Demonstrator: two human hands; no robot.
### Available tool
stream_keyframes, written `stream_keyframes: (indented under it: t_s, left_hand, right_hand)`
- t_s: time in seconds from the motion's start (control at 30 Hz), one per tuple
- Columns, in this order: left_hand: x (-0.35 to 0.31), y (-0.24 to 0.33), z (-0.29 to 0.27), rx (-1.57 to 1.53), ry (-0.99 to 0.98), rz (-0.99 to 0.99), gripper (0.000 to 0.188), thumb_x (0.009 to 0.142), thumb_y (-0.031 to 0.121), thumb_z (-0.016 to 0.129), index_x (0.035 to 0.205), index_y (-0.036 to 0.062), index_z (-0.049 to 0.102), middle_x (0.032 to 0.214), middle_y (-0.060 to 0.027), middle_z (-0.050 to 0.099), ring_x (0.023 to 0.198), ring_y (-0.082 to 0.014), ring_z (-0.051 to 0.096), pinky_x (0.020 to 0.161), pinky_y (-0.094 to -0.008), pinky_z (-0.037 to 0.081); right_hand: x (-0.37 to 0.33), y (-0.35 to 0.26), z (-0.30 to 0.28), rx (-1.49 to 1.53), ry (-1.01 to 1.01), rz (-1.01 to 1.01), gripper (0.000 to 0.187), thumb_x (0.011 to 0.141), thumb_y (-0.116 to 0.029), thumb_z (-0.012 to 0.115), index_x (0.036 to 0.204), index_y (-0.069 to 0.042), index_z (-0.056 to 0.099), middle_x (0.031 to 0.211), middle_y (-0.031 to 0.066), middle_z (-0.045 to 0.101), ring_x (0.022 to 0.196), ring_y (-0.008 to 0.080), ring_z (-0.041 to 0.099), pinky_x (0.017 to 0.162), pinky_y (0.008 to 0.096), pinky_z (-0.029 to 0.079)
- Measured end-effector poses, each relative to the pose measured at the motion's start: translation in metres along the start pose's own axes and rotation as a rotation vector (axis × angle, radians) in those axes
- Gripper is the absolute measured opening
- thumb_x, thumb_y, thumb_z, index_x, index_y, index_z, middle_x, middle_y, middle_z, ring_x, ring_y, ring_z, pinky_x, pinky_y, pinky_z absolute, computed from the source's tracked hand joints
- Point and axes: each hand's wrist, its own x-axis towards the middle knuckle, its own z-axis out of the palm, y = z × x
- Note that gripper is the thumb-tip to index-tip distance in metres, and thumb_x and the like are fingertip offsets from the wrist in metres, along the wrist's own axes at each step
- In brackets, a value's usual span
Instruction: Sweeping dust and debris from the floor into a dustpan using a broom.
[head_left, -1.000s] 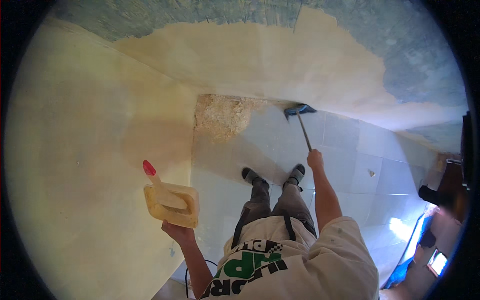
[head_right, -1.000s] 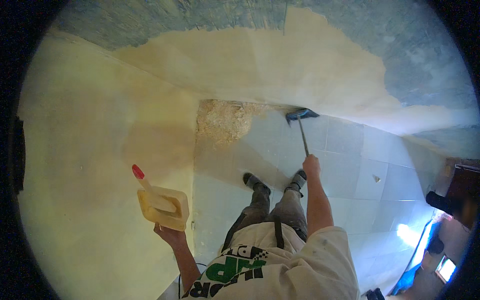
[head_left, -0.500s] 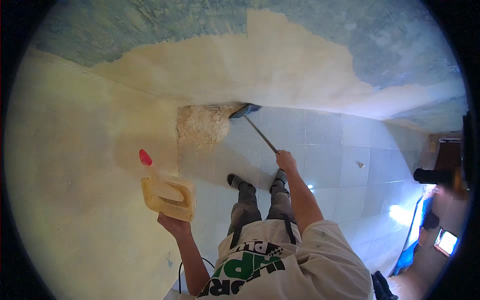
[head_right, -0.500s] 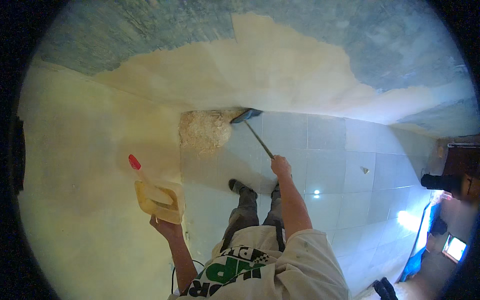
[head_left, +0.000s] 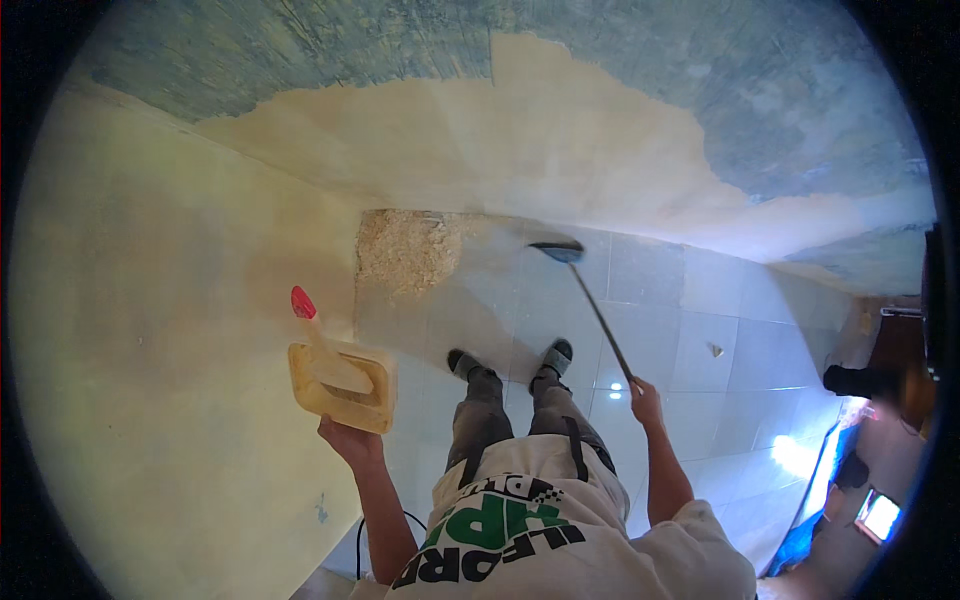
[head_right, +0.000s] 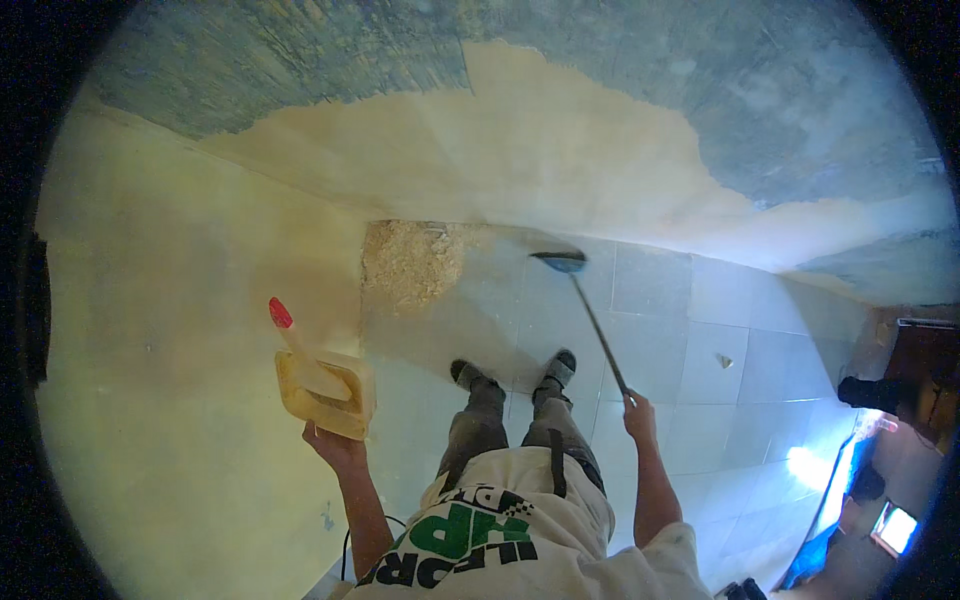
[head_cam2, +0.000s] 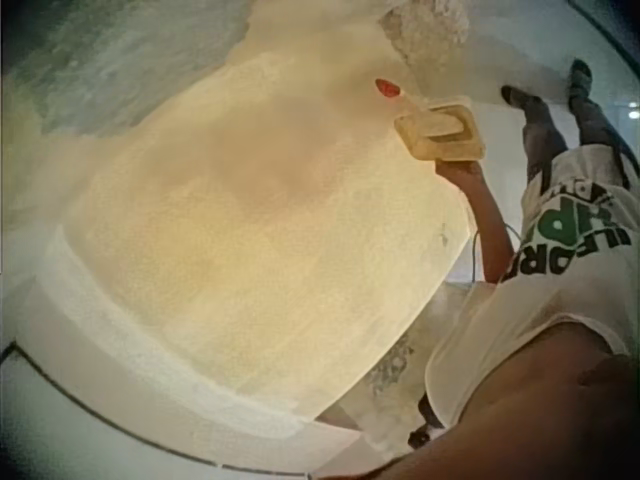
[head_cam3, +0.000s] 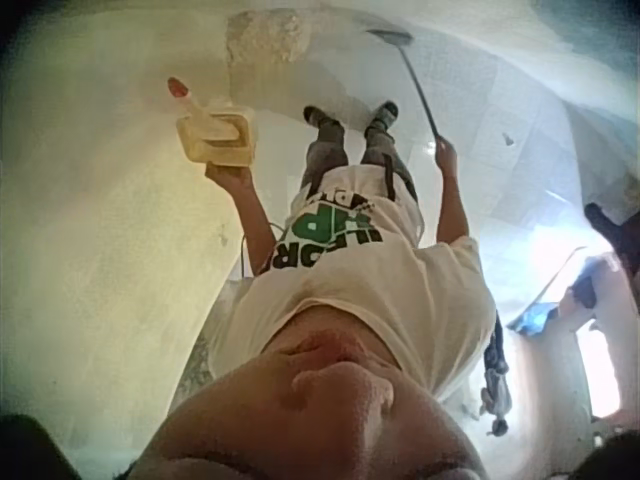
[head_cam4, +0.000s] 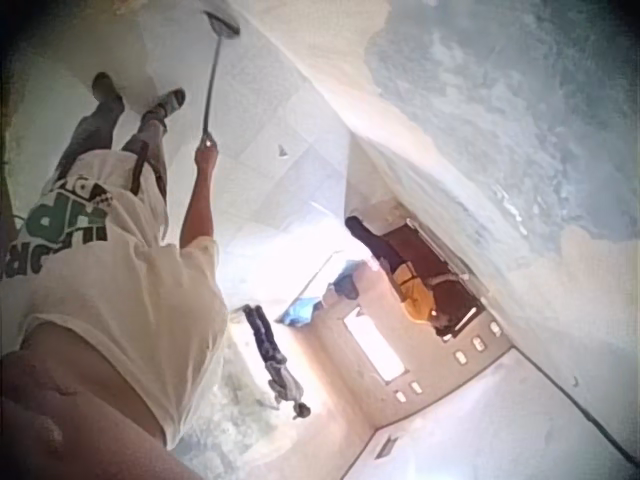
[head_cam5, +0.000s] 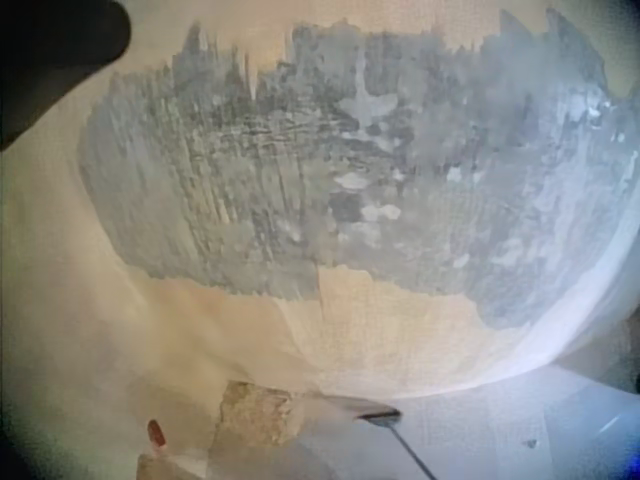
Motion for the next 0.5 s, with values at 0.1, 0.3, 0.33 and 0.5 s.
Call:
stream_keyframes:
  t_s: [0.1,0.3,0.33,0.5]
  left_hand:
    - [0.005,0.0,0.01,-0.031,-0.031,0.0,0.054,0.085,0.03,0.048,0.131,0.0044,0.035,0.125,-0.012,0.047,0.114,-0.0272,0.047,0.095,-0.0449,0.043]
    - [0.04,0.001,-0.002,0.005,-0.074,-0.073,0.055,0.084,0.029,0.049,0.13,0.0028,0.034,0.125,-0.0124,0.047,0.115,-0.0267,0.047,0.095,-0.044,0.044]
    - [0.048,0.008,-0.003,0.019,-0.08,-0.068,0.055,0.084,0.029,0.049,0.13,0.0028,0.034,0.125,-0.0124,0.047,0.115,-0.0267,0.047,0.095,-0.044,0.044]
    - [0.103,0.047,0.01,0.18,-0.104,-0.056,0.057,0.082,0.029,0.053,0.128,0.0014,0.035,0.125,-0.0118,0.046,0.115,-0.0253,0.046,0.095,-0.0429,0.043]
  right_hand:
    - [-0.007,0.026,0.001,0.087,0.072,0.155,0.034,0.09,-0.026,0.048,0.115,-0.005,0.057,0.071,0.0147,0.06,0.06,0.0279,0.058,0.052,0.0373,0.047]
    - [0.071,-0.005,0.046,0.705,0.203,0.595,0.02,0.092,-0.019,0.039,0.094,-0.005,0.053,0.053,0.0022,0.041,0.035,0.0143,0.037,0.031,0.0309,0.03]
    - [0.093,-0.023,0.065,0.733,0.233,0.598,0.017,0.091,-0.015,0.037,0.087,-0.006,0.051,0.053,0.0021,0.04,0.035,0.0149,0.036,0.03,0.0315,0.03]
    - [0.199,-0.102,0.182,1.005,0.2,0.582,0.016,0.085,-0.016,0.043,0.069,-0.014,0.042,0.049,0.0032,0.036,0.037,0.017,0.037,0.031,0.0304,0.029]
